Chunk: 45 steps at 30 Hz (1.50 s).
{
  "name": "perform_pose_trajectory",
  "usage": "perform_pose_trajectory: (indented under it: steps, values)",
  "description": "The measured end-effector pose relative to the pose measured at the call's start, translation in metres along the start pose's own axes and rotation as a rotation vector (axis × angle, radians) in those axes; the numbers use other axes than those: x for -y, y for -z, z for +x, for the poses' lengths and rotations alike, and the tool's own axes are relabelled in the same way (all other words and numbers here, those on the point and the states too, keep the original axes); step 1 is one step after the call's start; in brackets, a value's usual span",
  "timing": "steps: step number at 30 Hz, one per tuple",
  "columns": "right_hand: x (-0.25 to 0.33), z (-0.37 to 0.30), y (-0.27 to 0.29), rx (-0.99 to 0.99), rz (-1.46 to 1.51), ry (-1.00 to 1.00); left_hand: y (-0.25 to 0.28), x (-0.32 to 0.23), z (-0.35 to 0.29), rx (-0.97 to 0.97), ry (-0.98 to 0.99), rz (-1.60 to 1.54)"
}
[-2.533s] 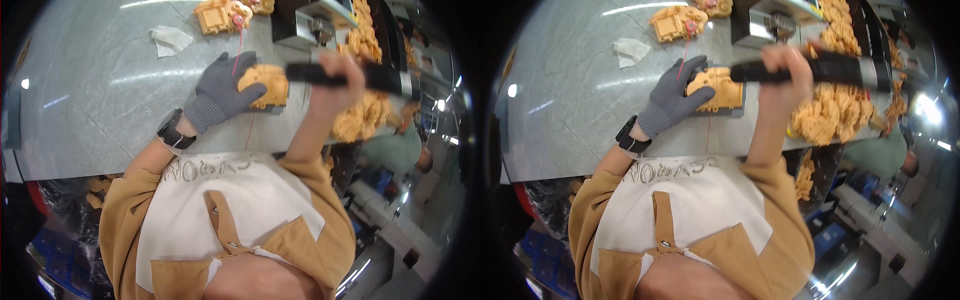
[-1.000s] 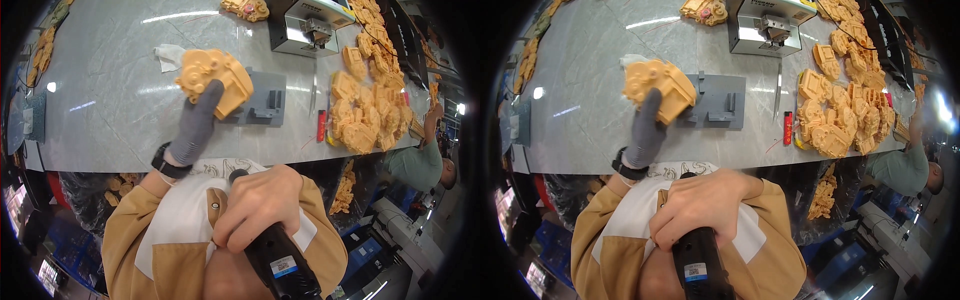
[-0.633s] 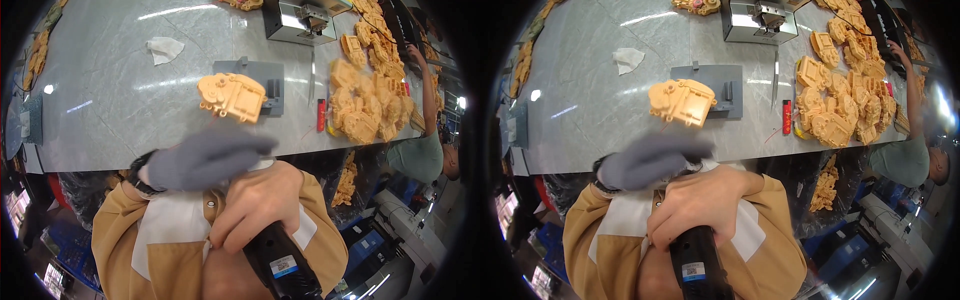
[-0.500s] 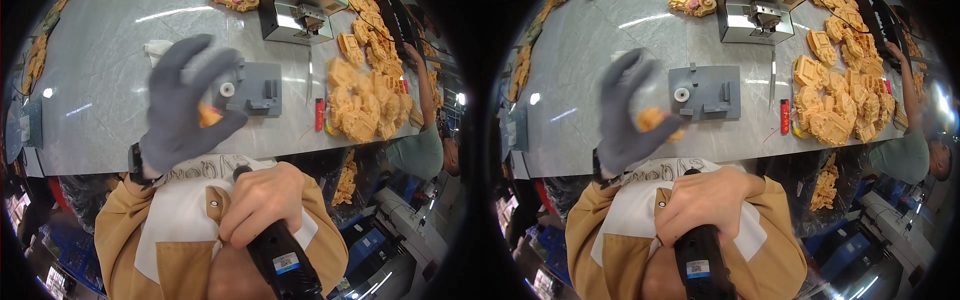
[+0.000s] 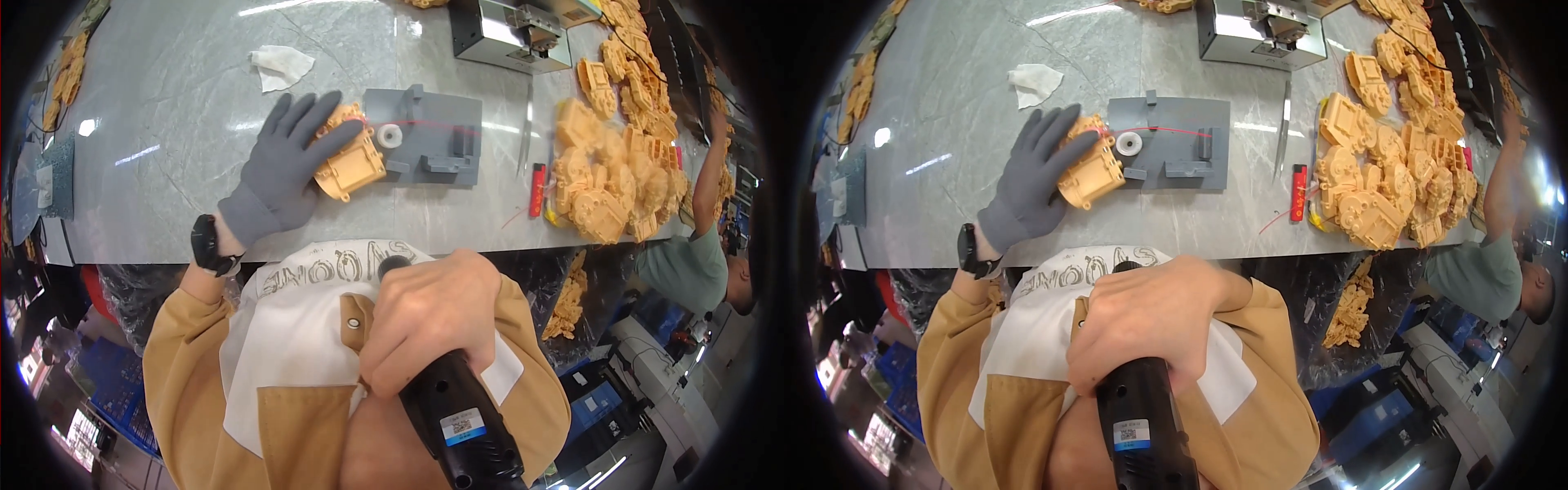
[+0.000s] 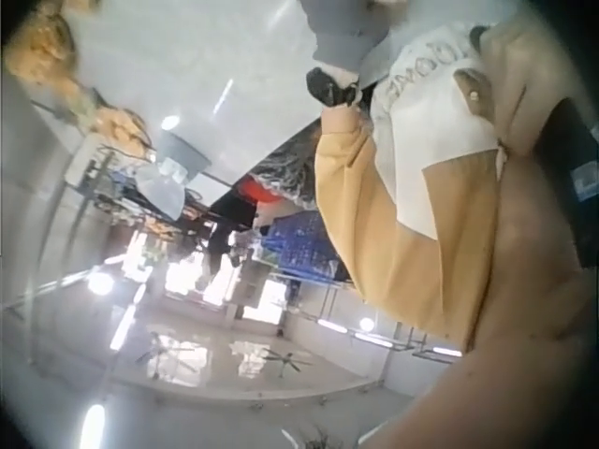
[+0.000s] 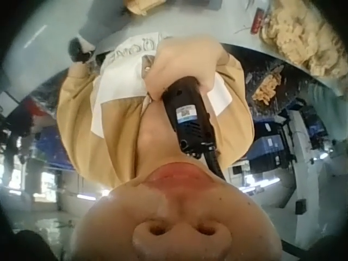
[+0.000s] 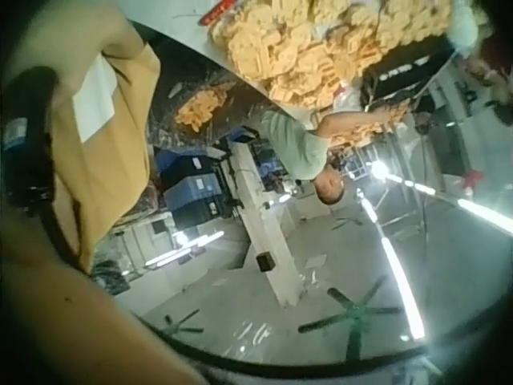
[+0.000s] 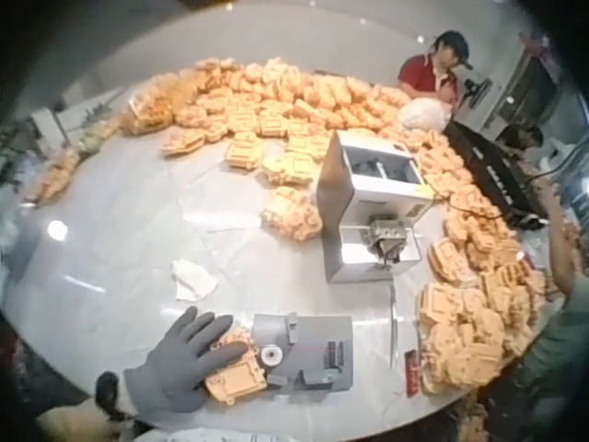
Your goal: The person assembles yellow plastic toy housings by driving screws into them with an electric screwdriver.
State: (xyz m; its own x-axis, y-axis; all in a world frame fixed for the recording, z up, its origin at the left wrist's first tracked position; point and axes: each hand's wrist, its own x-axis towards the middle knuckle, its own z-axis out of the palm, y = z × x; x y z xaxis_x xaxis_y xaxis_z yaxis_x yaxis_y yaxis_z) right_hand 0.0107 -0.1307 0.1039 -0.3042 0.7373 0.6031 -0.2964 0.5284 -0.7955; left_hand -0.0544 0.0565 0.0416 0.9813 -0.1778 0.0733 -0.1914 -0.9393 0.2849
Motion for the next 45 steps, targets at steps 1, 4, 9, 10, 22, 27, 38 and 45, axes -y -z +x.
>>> perform_pose_trajectory:
  steps: [1, 4, 9, 10, 22, 27, 38, 45]
  values:
    - [-0.001, -0.001, -0.001, 0.021, 0.015, 0.01, -0.009, 0.003, 0.001, -0.047, -0.048, -0.04]
    - [-0.001, 0.0, -0.003, -0.028, 0.029, 0.017, -0.008, 0.005, 0.003, -0.095, -0.091, -0.122]
    - [-0.002, 0.005, -0.009, -0.113, 0.062, 0.035, -0.012, -0.001, -0.002, -0.19, 0.238, -0.777]
    - [-0.004, 0.006, -0.008, -0.086, 0.066, 0.034, -0.006, -0.006, 0.002, -0.19, 0.239, -0.777]
    - [0.002, -0.003, -0.011, -0.075, 0.015, 0.043, -0.008, -0.054, 0.104, -0.04, 0.217, -0.251]
    - [0.005, -0.004, -0.014, -0.16, 0.045, 0.074, -0.024, -0.057, 0.103, -0.451, 0.167, -0.247]
    - [0.009, -0.007, -0.006, -0.012, 0.002, -0.001, -0.015, -0.041, 0.086, -0.152, -0.122, -0.326]
    - [-0.001, 0.018, -0.006, -0.055, 0.13, -0.02, -0.021, -0.01, 0.042, -0.176, 0.094, -0.494]
